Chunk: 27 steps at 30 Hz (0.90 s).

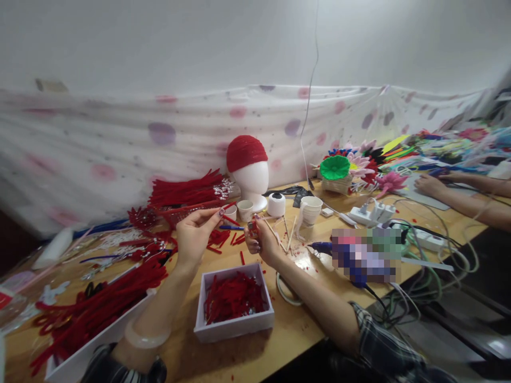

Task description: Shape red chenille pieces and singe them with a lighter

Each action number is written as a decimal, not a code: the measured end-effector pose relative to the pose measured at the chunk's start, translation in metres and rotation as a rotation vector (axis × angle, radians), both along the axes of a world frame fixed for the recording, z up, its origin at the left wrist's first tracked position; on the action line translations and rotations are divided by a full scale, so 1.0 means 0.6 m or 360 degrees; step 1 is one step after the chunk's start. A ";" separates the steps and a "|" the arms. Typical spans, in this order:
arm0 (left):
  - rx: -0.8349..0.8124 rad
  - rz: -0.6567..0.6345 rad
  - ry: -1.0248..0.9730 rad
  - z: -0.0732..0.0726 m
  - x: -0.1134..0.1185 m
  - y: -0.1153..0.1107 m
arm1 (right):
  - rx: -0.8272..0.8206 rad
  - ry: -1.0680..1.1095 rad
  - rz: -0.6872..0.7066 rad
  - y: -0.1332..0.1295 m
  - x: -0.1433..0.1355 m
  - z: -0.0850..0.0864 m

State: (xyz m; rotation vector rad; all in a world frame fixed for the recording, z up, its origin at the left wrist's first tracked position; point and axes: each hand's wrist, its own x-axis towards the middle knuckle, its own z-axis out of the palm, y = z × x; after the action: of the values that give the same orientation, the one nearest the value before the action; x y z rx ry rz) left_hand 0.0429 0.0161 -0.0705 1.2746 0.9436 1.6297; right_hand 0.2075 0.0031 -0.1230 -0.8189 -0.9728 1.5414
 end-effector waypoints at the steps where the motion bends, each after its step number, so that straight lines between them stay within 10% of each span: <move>1: -0.0062 -0.0026 -0.0113 0.000 0.002 0.000 | 0.0111 -0.0032 -0.0040 -0.003 -0.002 -0.001; 10: -0.0517 -0.0380 -0.0528 -0.011 0.040 -0.026 | 0.0462 -0.0035 -0.0447 -0.012 -0.023 -0.012; 27: -0.0303 -0.0465 0.0245 0.002 0.020 -0.020 | 0.0540 -0.0161 -0.0398 -0.012 -0.009 -0.004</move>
State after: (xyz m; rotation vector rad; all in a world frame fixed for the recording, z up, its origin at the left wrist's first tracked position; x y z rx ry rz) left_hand 0.0551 0.0043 -0.0691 1.3485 0.9310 1.2024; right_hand 0.2021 -0.0039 -0.1254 -0.7485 -1.1226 1.0924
